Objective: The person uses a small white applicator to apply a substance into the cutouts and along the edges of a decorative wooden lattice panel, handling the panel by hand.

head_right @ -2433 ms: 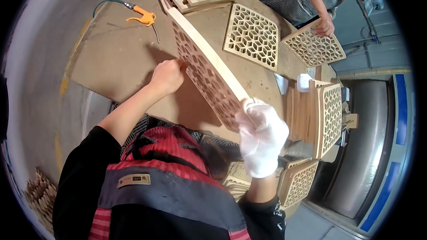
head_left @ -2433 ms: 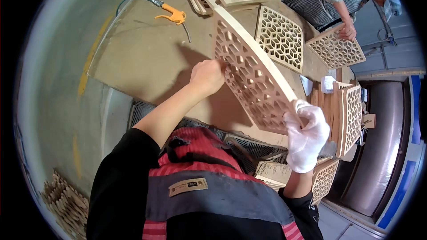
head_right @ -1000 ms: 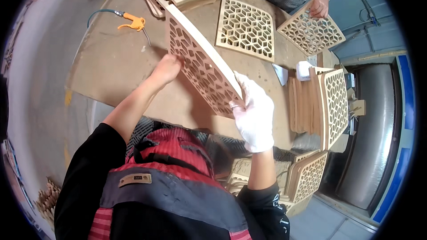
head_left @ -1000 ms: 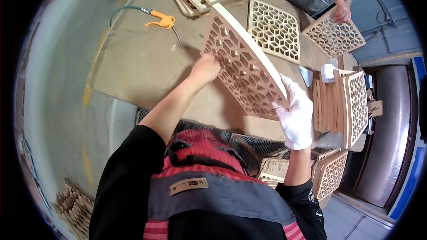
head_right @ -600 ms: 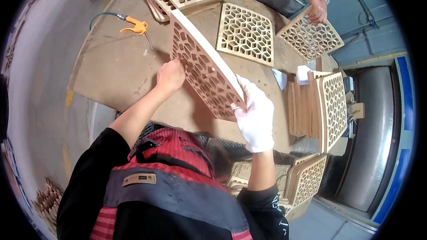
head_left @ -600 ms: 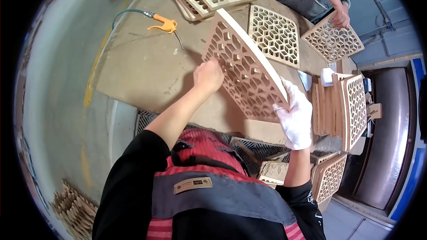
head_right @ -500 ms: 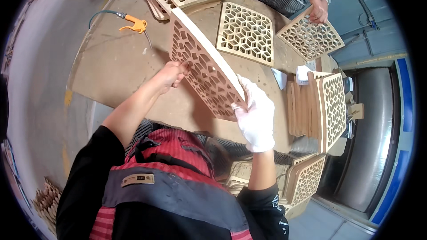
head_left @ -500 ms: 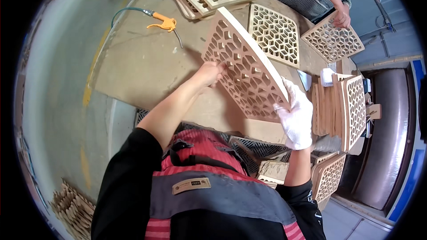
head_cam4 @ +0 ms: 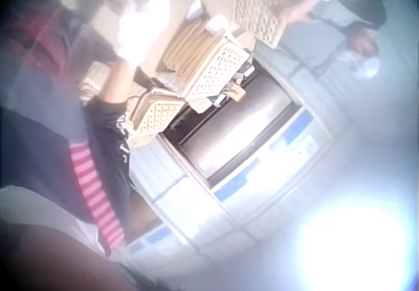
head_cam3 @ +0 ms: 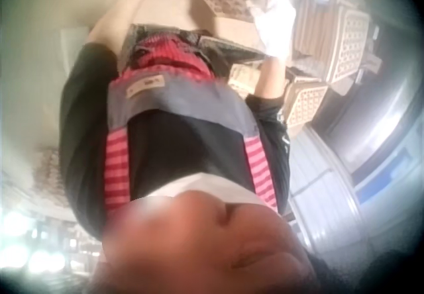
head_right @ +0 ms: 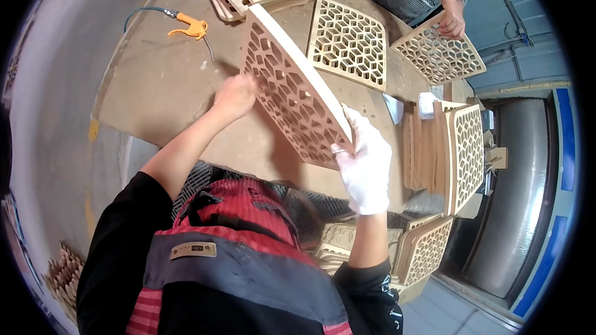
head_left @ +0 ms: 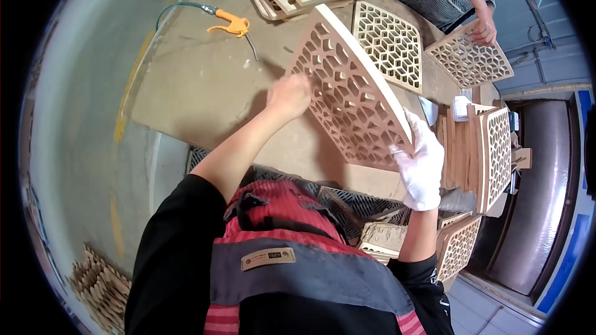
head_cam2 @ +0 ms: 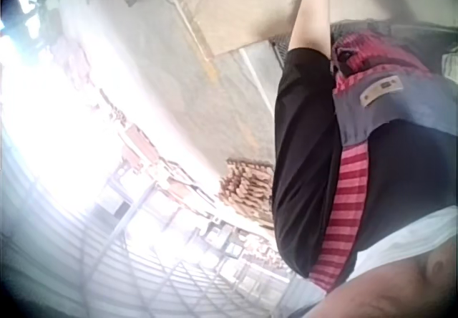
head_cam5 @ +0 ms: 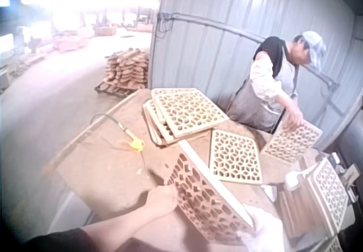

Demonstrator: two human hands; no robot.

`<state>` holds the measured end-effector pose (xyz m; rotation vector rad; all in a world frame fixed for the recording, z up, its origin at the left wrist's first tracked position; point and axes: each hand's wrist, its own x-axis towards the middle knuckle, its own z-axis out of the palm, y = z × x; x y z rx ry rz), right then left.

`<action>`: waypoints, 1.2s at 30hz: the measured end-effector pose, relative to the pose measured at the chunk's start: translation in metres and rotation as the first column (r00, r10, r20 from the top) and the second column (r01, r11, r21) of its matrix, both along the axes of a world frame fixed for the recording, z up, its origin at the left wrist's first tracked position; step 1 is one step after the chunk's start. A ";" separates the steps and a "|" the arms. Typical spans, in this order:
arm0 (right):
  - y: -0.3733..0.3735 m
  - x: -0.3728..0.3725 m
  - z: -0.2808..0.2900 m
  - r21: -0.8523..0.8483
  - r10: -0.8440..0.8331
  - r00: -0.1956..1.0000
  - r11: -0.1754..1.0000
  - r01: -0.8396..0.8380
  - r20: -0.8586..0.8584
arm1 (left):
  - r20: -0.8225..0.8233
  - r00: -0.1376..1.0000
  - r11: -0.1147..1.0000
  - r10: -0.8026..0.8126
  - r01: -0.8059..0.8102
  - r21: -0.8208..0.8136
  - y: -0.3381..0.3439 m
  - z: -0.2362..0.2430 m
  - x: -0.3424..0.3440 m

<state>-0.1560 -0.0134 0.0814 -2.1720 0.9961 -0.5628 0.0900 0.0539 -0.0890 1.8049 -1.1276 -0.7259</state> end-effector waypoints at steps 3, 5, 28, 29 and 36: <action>0.003 -0.001 -0.001 0.079 -0.038 0.997 0.996 0.033 0.062 | 0.390 0.894 0.970 0.222 -0.242 0.001 0.002 0.015 -0.018; 0.002 -0.001 -0.002 0.098 -0.052 0.997 0.994 0.047 0.051 | 0.404 0.904 0.958 0.140 -0.227 0.176 0.017 0.023 -0.022; 0.000 -0.005 0.007 -0.019 0.016 0.998 1.000 -0.018 -0.065 | 0.514 0.856 0.964 0.060 -0.183 0.192 -0.010 0.034 0.011; 0.000 -0.005 0.006 -0.075 0.042 0.996 0.996 -0.048 -0.077 | 0.541 0.834 0.976 0.106 -0.190 0.102 -0.006 0.024 0.014; 0.002 -0.003 -0.005 -0.015 0.026 0.999 1.000 -0.025 0.043 | -0.413 0.865 0.870 0.285 -0.052 0.491 -0.028 0.026 0.030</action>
